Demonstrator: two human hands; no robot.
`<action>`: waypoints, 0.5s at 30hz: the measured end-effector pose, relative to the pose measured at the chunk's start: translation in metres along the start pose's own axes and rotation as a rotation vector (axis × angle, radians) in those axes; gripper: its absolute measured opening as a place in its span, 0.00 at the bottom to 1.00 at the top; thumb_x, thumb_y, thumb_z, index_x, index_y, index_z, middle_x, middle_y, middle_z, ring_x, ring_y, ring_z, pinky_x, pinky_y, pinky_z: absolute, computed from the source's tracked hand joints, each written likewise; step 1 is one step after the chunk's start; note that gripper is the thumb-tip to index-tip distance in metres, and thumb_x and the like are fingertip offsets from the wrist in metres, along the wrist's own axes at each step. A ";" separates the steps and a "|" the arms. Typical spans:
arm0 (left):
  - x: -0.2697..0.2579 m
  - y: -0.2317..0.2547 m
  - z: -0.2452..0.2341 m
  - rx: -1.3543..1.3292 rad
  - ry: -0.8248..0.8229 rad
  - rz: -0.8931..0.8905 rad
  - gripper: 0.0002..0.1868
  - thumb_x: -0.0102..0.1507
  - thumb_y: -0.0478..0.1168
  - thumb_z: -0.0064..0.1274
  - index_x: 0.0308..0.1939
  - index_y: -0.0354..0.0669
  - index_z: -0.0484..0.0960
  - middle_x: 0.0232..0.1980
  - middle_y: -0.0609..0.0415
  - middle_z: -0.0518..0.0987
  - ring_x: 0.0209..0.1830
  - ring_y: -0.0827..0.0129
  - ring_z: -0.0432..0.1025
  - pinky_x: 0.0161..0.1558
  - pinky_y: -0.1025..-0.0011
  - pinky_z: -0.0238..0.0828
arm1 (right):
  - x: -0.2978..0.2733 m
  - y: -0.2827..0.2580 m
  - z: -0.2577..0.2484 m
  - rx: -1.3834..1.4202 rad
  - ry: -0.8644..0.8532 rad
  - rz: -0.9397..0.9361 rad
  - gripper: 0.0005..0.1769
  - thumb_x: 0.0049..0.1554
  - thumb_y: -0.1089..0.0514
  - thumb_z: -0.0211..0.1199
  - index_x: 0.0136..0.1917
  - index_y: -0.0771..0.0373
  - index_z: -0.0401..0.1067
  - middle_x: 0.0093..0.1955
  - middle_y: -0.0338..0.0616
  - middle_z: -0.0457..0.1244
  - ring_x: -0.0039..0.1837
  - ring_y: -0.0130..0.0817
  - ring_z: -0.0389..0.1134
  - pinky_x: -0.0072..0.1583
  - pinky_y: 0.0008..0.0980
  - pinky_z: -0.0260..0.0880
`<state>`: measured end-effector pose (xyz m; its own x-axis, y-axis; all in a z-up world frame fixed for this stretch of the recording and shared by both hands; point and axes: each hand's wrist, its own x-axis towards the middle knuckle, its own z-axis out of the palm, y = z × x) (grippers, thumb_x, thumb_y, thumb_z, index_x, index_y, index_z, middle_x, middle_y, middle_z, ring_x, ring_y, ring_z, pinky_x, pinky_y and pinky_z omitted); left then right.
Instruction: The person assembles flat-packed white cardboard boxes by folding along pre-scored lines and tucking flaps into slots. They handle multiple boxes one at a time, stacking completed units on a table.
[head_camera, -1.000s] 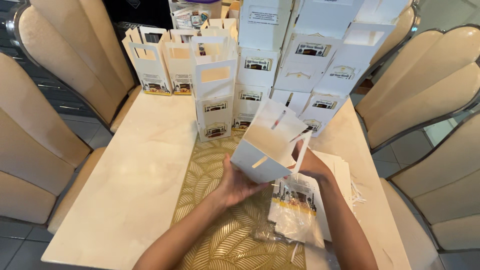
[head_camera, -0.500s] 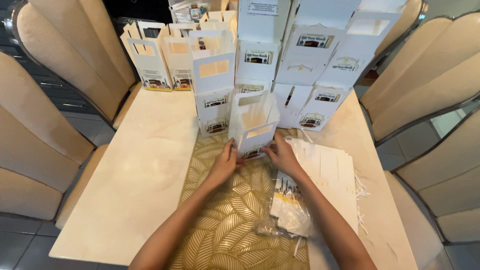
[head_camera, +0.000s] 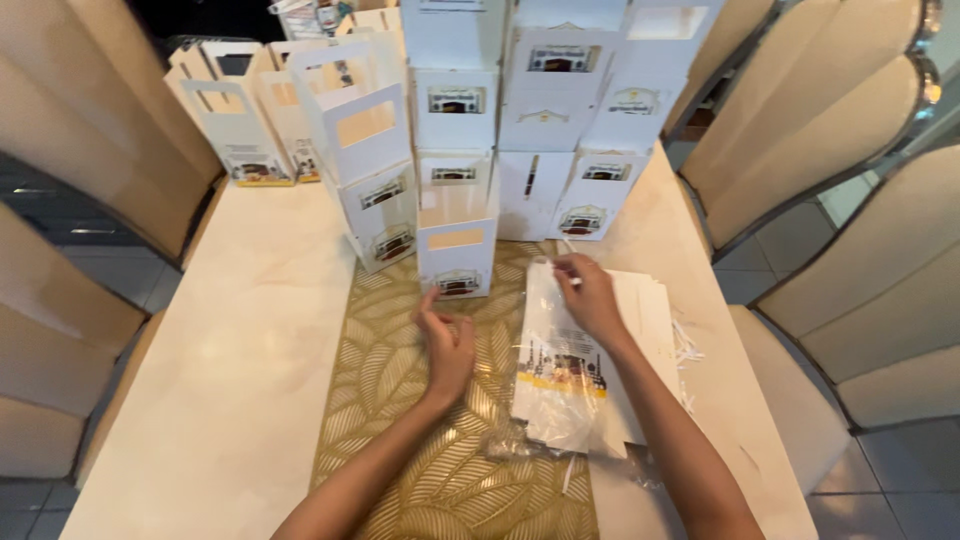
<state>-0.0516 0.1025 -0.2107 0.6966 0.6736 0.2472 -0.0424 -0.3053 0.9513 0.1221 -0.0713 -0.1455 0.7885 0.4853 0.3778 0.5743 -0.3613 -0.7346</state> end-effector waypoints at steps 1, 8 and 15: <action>0.001 0.008 0.008 -0.065 -0.114 0.051 0.30 0.66 0.33 0.48 0.72 0.34 0.58 0.66 0.38 0.63 0.55 0.53 0.65 0.57 0.60 0.68 | -0.001 0.009 -0.014 -0.037 0.044 0.056 0.09 0.60 0.61 0.64 0.55 0.64 0.74 0.52 0.53 0.70 0.50 0.41 0.74 0.50 0.35 0.77; -0.012 0.075 0.074 -0.109 -0.789 0.348 0.15 0.70 0.38 0.46 0.59 0.39 0.73 0.60 0.45 0.76 0.62 0.61 0.72 0.62 0.64 0.71 | -0.051 0.042 -0.109 -0.681 -0.054 0.383 0.22 0.53 0.51 0.71 0.54 0.68 0.74 0.60 0.62 0.63 0.59 0.56 0.66 0.57 0.51 0.69; -0.037 0.090 0.121 0.263 -1.016 0.574 0.24 0.66 0.45 0.47 0.64 0.37 0.70 0.71 0.38 0.65 0.72 0.47 0.57 0.70 0.53 0.52 | -0.083 0.052 -0.123 -0.418 -0.079 0.528 0.22 0.56 0.46 0.68 0.54 0.66 0.77 0.56 0.55 0.70 0.58 0.46 0.72 0.60 0.43 0.72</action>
<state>0.0057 -0.0314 -0.1565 0.8764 -0.4103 0.2523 -0.4670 -0.5957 0.6535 0.1135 -0.2286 -0.1455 0.9773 0.2101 -0.0264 0.1655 -0.8357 -0.5236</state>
